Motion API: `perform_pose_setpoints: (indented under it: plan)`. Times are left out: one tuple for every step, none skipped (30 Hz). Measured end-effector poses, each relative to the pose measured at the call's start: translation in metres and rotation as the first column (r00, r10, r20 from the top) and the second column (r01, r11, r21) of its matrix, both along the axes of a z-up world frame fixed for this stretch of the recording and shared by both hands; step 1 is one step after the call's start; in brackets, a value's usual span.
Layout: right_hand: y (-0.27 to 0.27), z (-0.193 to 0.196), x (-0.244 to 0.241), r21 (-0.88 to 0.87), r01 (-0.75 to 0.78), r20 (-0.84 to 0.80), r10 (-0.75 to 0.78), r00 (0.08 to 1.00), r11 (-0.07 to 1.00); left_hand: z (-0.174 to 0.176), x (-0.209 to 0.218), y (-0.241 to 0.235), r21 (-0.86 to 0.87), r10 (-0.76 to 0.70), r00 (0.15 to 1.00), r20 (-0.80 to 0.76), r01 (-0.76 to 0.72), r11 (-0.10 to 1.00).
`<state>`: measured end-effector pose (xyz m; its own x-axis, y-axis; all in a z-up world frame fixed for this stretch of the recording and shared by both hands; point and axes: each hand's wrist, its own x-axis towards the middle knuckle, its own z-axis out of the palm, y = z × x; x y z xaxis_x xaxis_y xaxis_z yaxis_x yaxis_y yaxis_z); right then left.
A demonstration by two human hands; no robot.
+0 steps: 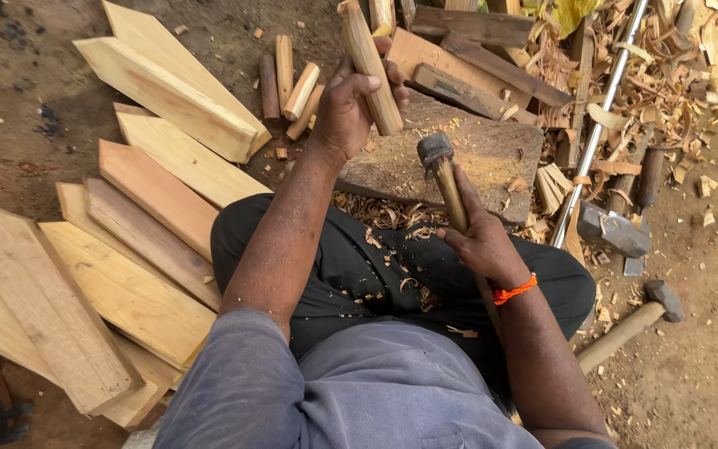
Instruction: The person sits on the ground and uses a hammer and chisel to carve a small wooden dowel. They repeatedly strike the chisel to shape the wood, occasionally rotating the dowel to work on different sides. Finished pieces are placed on a nearby pile.
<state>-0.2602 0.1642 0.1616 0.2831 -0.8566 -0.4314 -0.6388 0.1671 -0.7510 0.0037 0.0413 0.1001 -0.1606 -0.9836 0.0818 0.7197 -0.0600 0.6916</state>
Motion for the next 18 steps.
perform_pose_setpoints:
  plan:
    - [0.001,-0.002,-0.001,0.003,0.002,-0.009,-0.002,1.0,1.0,-0.009,-0.001,-0.001,0.017,0.003,1.0,-0.009,-0.002,1.0]
    - [0.0,-0.004,-0.002,0.004,0.002,-0.016,-0.002,1.0,1.0,-0.018,-0.002,-0.003,0.031,0.004,0.997,0.076,-0.007,0.999]
    - [0.001,-0.006,-0.003,0.006,0.002,-0.024,-0.002,1.0,1.0,-0.027,-0.004,-0.004,0.044,0.003,0.987,0.162,-0.011,0.999]
    - [-0.002,-0.008,-0.002,-0.008,-0.01,-0.032,0.01,0.999,1.0,-0.032,-0.003,-0.01,0.045,0.01,0.967,0.253,-0.022,0.999]
    - [-0.002,-0.008,-0.002,-0.022,-0.022,-0.04,0.021,0.999,1.0,-0.038,-0.005,-0.013,0.055,0.006,0.957,0.289,-0.023,0.998]
    - [-0.003,-0.009,-0.002,-0.04,-0.036,-0.045,0.034,0.998,0.999,-0.042,-0.009,-0.019,0.06,0.005,0.945,0.328,-0.027,0.998]
    - [-0.005,-0.01,-0.001,-0.065,-0.049,-0.031,0.047,0.998,0.997,-0.047,-0.011,-0.025,0.066,0.004,0.931,0.366,-0.03,0.997]
    - [-0.005,-0.012,-0.002,-0.088,-0.058,-0.02,0.056,0.998,0.994,-0.052,-0.013,-0.03,0.056,0.031,0.923,0.384,-0.057,0.997]
    - [-0.006,-0.014,-0.003,-0.11,-0.066,-0.009,0.065,0.998,0.992,-0.058,-0.015,-0.035,0.045,0.059,0.914,0.401,-0.083,0.996]
    - [-0.003,-0.015,-0.005,-0.057,-0.044,-0.011,0.043,0.999,0.997,-0.064,-0.019,-0.037,0.042,0.077,0.906,0.415,-0.104,0.994]
    - [-0.002,-0.017,-0.007,-0.004,-0.021,-0.014,0.021,1.0,1.0,-0.07,-0.022,-0.038,0.024,0.095,0.902,0.421,-0.116,0.993]
    - [-0.001,-0.018,-0.008,0.046,0.002,-0.016,-0.001,1.0,0.999,-0.075,-0.023,-0.039,0.004,0.114,0.897,0.428,-0.127,0.992]
    - [-0.001,-0.019,-0.009,0.016,-0.014,-0.009,0.014,1.0,1.0,-0.077,-0.024,-0.04,-0.017,0.132,0.891,0.435,-0.139,0.99]
    - [-0.003,-0.02,-0.007,-0.018,-0.033,0.001,0.033,0.999,0.999,-0.078,-0.022,-0.041,-0.005,0.133,0.887,0.441,-0.146,0.989]
    - [-0.005,-0.02,-0.006,-0.053,-0.051,0.011,0.052,0.999,0.997,-0.078,-0.02,-0.042,0.006,0.135,0.884,0.447,-0.154,0.988]
    - [-0.004,-0.02,-0.006,-0.065,-0.06,0.013,0.061,0.998,0.996,-0.078,-0.021,-0.04,0.024,0.131,0.883,0.45,-0.158,0.987]
    - [-0.003,-0.02,-0.006,-0.078,-0.068,0.016,0.069,0.997,0.995,-0.078,-0.02,-0.038,0.039,0.113,0.914,0.389,-0.139,0.99]
    - [-0.003,-0.02,-0.007,-0.095,-0.078,0.019,0.08,0.997,0.992,-0.077,-0.02,-0.037,0.048,0.099,0.94,0.327,-0.121,0.992]
